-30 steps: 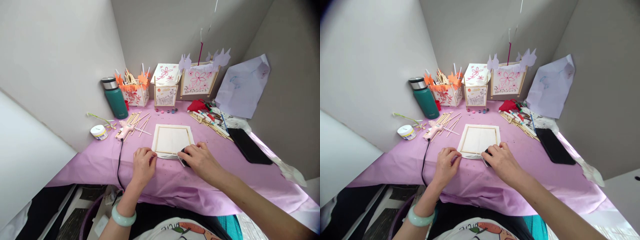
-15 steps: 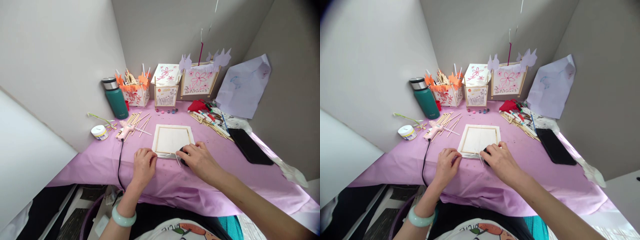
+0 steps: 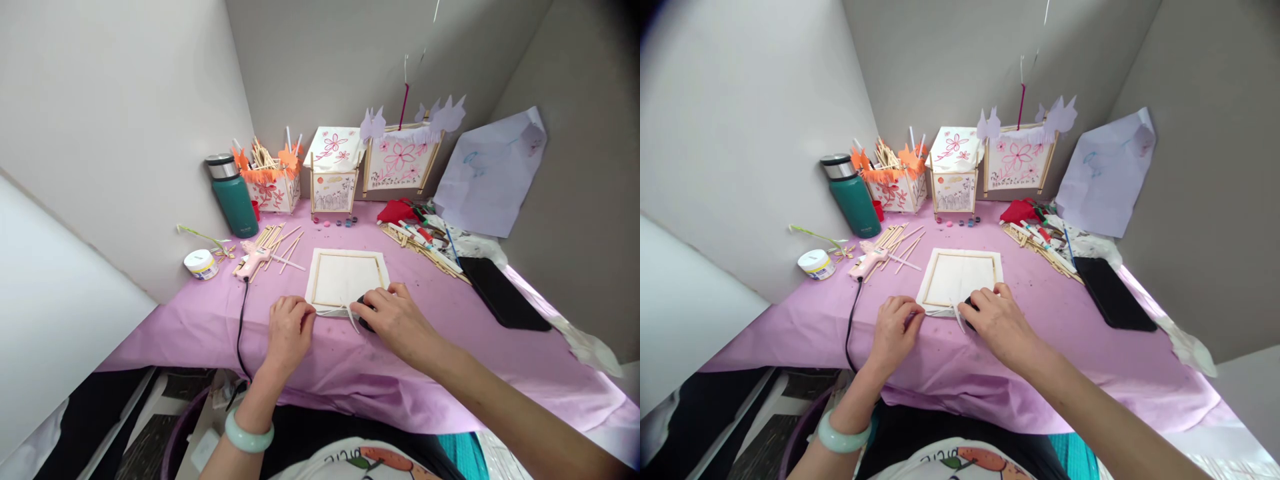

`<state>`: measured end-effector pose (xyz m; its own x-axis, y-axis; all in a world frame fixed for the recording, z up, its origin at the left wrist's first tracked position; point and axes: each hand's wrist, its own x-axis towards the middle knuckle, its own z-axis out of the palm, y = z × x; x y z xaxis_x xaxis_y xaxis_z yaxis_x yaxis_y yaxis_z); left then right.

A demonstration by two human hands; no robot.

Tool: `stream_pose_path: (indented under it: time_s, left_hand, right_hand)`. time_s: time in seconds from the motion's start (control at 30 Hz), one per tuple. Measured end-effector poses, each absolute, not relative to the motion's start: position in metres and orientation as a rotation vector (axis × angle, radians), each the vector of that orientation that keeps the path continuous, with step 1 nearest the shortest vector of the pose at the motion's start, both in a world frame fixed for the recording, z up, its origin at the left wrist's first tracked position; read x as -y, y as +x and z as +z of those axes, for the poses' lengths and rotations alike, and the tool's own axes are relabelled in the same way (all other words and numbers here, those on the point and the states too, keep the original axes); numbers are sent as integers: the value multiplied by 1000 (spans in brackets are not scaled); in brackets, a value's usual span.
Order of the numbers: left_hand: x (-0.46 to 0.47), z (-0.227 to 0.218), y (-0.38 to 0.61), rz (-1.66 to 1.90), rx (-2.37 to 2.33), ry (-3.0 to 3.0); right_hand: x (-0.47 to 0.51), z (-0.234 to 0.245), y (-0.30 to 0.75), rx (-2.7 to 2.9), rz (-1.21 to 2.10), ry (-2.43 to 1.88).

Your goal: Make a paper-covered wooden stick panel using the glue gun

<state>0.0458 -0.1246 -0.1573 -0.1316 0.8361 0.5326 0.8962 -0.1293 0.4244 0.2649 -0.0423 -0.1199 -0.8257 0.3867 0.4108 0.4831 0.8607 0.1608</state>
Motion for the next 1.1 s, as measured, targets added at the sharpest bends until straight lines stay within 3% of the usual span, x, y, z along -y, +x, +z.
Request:
stream_pose_path:
  time_s: [1.1]
  left_hand:
    - [123,-157,46,-1209,2034,-1999]
  right_hand:
    - [47,-114,243,2710,-348,-677]
